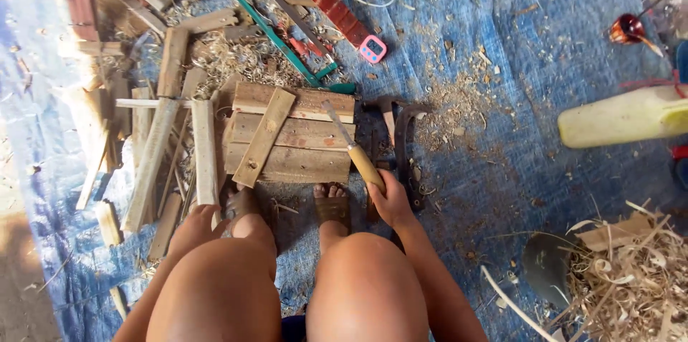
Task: Shaping wood with a knife and assembling wooden components using a hammer
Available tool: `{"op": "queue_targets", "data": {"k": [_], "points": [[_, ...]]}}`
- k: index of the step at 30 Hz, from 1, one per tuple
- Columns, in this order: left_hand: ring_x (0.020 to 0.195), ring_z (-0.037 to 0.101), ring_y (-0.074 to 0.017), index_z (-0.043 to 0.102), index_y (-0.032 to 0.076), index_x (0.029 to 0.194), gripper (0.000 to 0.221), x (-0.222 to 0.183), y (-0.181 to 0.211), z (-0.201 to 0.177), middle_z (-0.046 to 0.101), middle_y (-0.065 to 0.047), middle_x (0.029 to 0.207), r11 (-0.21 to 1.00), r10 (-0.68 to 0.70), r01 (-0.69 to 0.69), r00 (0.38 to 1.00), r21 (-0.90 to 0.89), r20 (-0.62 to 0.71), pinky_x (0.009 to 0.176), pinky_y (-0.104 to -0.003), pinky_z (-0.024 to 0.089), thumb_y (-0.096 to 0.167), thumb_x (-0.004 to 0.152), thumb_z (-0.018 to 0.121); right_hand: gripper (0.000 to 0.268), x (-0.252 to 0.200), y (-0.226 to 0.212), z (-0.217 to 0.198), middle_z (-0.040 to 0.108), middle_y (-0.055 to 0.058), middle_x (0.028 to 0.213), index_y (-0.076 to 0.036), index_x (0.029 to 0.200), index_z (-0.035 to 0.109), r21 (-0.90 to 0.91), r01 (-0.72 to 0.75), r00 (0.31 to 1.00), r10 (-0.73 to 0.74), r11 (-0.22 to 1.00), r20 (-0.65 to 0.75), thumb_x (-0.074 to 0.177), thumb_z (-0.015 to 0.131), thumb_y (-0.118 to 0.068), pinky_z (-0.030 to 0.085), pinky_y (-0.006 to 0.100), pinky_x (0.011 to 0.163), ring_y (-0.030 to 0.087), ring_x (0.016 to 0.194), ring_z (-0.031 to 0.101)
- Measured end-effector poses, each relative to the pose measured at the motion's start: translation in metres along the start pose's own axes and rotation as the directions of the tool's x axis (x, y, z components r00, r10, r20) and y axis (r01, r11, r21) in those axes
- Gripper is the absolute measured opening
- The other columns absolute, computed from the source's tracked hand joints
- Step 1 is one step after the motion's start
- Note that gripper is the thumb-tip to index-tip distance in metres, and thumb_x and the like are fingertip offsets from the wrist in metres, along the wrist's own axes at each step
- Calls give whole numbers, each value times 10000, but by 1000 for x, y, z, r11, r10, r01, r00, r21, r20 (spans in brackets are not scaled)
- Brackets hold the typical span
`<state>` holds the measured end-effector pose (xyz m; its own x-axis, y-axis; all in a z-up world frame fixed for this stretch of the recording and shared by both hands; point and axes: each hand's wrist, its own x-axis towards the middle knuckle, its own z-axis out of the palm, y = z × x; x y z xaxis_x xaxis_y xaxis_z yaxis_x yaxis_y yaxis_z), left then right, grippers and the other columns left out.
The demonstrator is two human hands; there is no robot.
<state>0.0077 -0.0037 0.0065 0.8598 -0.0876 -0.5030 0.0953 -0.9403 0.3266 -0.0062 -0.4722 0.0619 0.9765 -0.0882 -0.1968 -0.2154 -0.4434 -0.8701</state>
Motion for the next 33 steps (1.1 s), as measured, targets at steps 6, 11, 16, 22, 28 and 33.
{"op": "queue_targets", "data": {"k": [6, 11, 16, 22, 28, 33], "points": [[1193, 660, -451, 587, 112, 1403, 603, 21, 35, -44, 652, -193, 1314, 996, 88, -88, 995, 3, -48, 878, -600, 595, 453, 910, 654, 491, 27, -118, -18, 749, 165, 1040, -59, 1367, 622, -399, -28, 985, 94, 916, 146, 1011, 581, -394, 586, 396, 678, 327, 881, 744], [1385, 515, -362, 516, 188, 1469, 681, 79, 69, -20, 568, -100, 1453, 984, 175, -163, 969, 78, -176, 945, -590, 565, 407, 857, 719, 530, 56, -191, -6, 737, 207, 1145, -81, 1357, 617, -695, 148, 959, 68, 703, 274, 967, 569, -436, 584, 503, 848, 398, 1050, 722], [1553, 252, -315, 219, 231, 1637, 931, 92, 116, -35, 279, -117, 1672, 942, 211, -175, 972, 286, -101, 1076, -535, 472, 556, 896, 678, 505, 90, -216, 6, 755, 155, 1117, -101, 1330, 641, -811, 287, 926, 68, 510, 371, 946, 562, -420, 593, 475, 841, 357, 1011, 747], [1588, 55, -362, 68, 255, 1665, 944, 92, 113, -12, 44, -166, 1724, 947, 239, -231, 971, 225, -7, 1194, -638, 215, 622, 952, 568, 375, 110, -215, 24, 763, 158, 926, -88, 1085, 683, -832, 441, 881, 16, 337, 474, 918, 571, -405, 604, 453, 695, 359, 826, 770], [1581, 61, -389, 16, 279, 1665, 1066, 104, 95, 18, 35, -173, 1723, 917, 314, -260, 938, 301, -146, 1166, -689, 206, 725, 869, 566, 324, 137, -252, 34, 753, 115, 822, -82, 1041, 693, -797, 552, 818, 26, 246, 574, 924, 563, -355, 589, 388, 579, 305, 699, 759], [1587, -24, -388, -16, 304, 1661, 989, 104, 98, 7, -21, -157, 1730, 922, 274, -261, 962, 286, -7, 1173, -709, 166, 719, 920, 491, 439, 170, -278, 39, 755, 180, 874, -28, 1100, 728, -793, 481, 779, 233, 373, 582, 934, 531, -383, 587, 440, 619, 353, 748, 749]]}}
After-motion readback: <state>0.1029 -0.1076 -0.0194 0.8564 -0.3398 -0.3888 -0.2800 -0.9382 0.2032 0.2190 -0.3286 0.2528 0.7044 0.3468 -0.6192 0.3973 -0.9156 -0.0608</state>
